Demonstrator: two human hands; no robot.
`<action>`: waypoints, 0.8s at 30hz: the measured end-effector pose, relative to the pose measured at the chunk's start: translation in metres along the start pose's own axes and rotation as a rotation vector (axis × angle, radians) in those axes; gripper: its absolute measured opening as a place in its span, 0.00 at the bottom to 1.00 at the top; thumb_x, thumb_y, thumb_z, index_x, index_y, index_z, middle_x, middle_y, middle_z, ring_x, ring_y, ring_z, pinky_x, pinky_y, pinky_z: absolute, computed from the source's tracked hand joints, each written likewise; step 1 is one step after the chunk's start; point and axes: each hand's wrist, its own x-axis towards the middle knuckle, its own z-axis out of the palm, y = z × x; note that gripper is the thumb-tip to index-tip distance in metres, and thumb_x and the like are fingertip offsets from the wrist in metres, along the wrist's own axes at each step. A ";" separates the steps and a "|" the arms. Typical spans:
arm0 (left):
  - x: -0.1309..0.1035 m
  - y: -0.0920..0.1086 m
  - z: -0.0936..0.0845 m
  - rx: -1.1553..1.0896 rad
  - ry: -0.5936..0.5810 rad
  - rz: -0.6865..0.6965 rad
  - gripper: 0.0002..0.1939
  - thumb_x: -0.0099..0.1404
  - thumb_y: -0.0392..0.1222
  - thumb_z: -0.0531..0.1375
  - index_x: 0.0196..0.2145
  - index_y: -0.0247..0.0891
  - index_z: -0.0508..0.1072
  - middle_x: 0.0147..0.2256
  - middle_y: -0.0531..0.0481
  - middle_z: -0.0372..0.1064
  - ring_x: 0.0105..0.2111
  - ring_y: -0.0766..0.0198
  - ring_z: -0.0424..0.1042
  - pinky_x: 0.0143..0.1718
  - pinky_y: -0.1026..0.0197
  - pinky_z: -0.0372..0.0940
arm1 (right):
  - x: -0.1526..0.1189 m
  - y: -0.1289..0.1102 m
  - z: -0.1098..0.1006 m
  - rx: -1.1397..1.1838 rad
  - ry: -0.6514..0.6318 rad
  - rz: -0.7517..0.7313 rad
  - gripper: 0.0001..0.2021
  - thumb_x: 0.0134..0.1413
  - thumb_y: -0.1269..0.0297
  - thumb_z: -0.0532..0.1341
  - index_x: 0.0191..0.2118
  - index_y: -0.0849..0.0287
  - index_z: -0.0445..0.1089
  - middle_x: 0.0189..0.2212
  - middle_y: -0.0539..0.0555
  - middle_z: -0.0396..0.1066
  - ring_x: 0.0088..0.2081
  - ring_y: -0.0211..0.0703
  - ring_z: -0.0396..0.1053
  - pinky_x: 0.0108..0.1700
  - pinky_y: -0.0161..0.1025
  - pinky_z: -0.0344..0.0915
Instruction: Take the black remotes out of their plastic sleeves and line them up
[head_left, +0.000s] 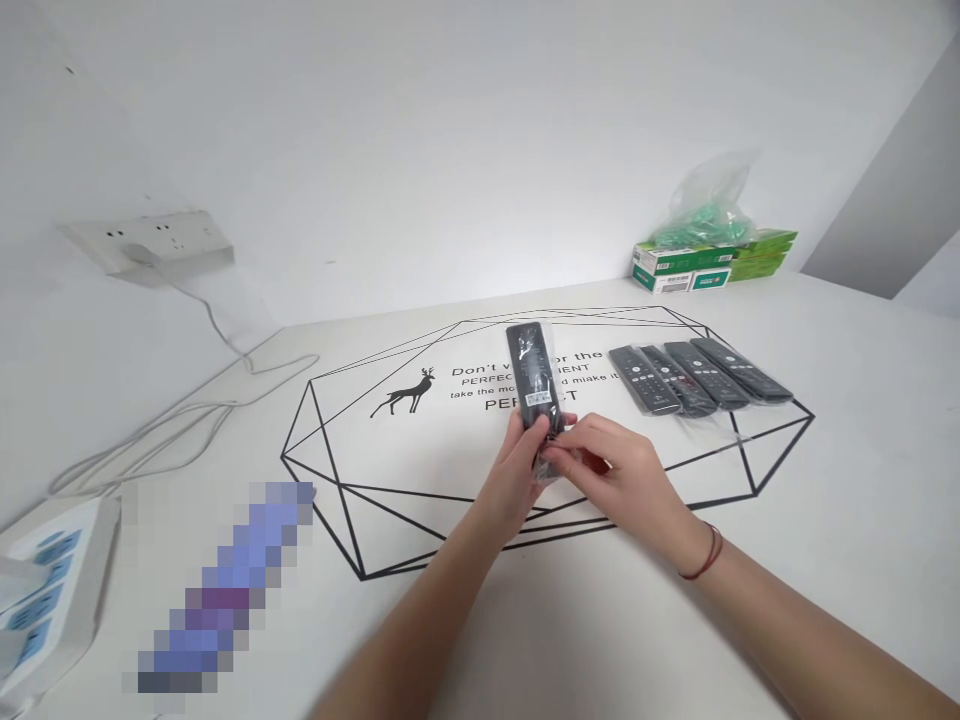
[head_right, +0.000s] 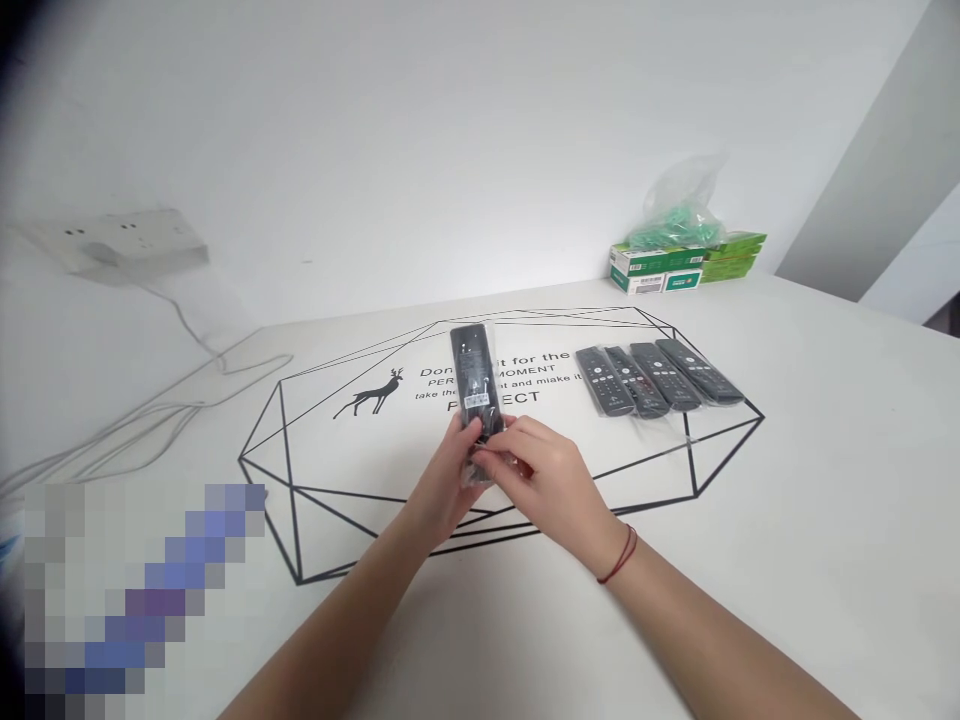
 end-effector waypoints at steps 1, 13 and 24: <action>0.000 -0.001 0.001 -0.017 -0.027 0.007 0.18 0.62 0.56 0.57 0.43 0.40 0.66 0.49 0.44 0.68 0.48 0.57 0.69 0.44 0.58 0.65 | 0.000 0.000 0.000 0.011 0.008 0.051 0.05 0.58 0.64 0.59 0.31 0.55 0.68 0.22 0.47 0.59 0.23 0.36 0.57 0.26 0.35 0.58; -0.004 0.002 -0.008 0.238 -0.287 0.046 0.24 0.59 0.39 0.63 0.52 0.45 0.60 0.49 0.46 0.65 0.50 0.56 0.66 0.50 0.49 0.61 | 0.008 0.007 -0.002 0.468 0.105 0.534 0.16 0.43 0.56 0.69 0.26 0.55 0.60 0.17 0.40 0.47 0.20 0.32 0.48 0.21 0.32 0.53; -0.003 0.008 -0.008 0.074 -0.344 -0.092 0.24 0.55 0.30 0.62 0.47 0.46 0.62 0.43 0.52 0.68 0.44 0.60 0.69 0.52 0.48 0.57 | 0.011 0.008 -0.013 0.881 -0.048 0.689 0.21 0.38 0.56 0.72 0.21 0.57 0.58 0.13 0.41 0.56 0.17 0.30 0.55 0.19 0.30 0.49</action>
